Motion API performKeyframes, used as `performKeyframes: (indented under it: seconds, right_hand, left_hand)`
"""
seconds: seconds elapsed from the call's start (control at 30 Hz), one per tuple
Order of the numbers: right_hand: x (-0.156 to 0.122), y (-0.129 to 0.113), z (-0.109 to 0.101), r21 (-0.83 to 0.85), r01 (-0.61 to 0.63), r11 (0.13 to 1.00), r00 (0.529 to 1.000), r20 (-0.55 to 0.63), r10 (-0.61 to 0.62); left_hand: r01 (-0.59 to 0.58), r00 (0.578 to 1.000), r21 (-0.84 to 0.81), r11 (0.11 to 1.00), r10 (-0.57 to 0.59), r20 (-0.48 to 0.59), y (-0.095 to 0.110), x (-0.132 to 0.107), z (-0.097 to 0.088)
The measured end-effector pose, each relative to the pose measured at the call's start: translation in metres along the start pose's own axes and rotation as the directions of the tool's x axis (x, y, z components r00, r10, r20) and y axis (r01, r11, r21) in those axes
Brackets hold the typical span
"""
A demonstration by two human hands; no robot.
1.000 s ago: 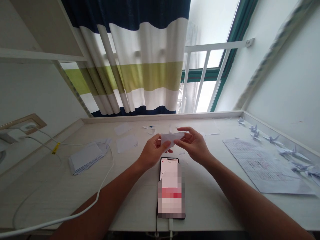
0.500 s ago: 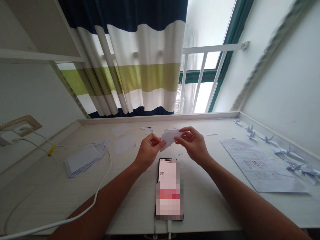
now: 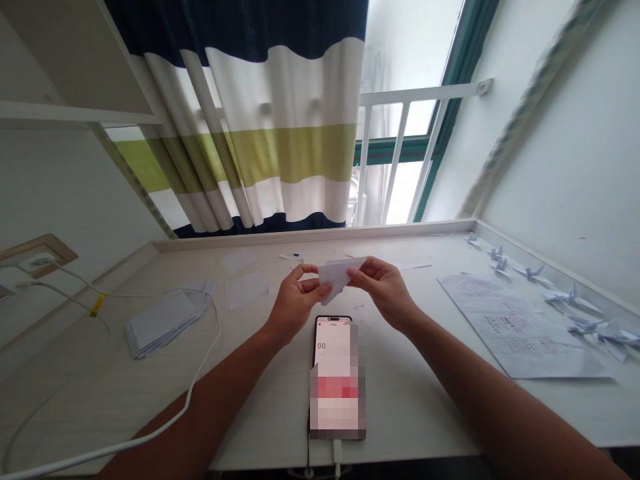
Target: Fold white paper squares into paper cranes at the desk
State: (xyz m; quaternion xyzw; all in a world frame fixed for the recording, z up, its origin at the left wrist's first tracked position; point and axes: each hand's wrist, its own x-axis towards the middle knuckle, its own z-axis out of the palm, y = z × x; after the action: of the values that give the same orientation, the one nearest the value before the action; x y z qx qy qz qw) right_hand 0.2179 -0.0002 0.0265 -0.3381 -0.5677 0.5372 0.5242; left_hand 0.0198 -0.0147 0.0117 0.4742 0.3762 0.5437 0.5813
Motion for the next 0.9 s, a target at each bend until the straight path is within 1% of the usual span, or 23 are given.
performKeyframes:
  seconds: [0.13,0.27,0.4,0.57,0.63,0.77,0.9]
  right_hand:
    - [-0.0005,0.0008,0.0007,0.007,-0.007,1.0,1.0,-0.017,0.007]
    - [-0.0003,0.0052,0.0012,0.023,-0.031,0.999,0.999,0.01,0.031]
    - [-0.0005,0.0083,0.0015,0.041,-0.02,0.999,1.0,0.019,0.019]
    - [-0.0015,0.0046,0.0022,0.031,-0.039,0.999,0.999,0.003,0.039]
    - [-0.0013,0.0033,0.002,0.024,-0.031,0.999,0.999,-0.007,0.031]
    - [-0.0004,0.0025,0.0012,-0.01,0.01,1.0,1.0,0.012,-0.01]
    - [-0.0006,0.0033,0.0022,-0.009,0.011,1.0,1.0,0.007,-0.011]
  left_hand:
    - [0.012,0.999,0.034,0.999,-0.014,0.037,0.0,-0.0004,-0.0011]
    - [-0.039,0.997,0.073,0.997,0.035,0.068,-0.001,-0.0018,-0.0017]
    - [-0.07,0.997,0.131,0.989,0.064,0.053,0.0007,-0.0029,-0.0012]
    - [-0.078,0.997,0.18,0.981,0.073,0.034,0.0034,-0.003,0.0005]
    - [-0.078,0.997,0.188,0.979,0.073,0.034,0.003,-0.0025,0.0005]
    - [-0.077,0.997,0.188,0.979,0.072,0.035,0.001,-0.0011,-0.0008]
    - [-0.075,0.996,0.206,0.976,0.065,0.058,0.0016,-0.0021,-0.0003]
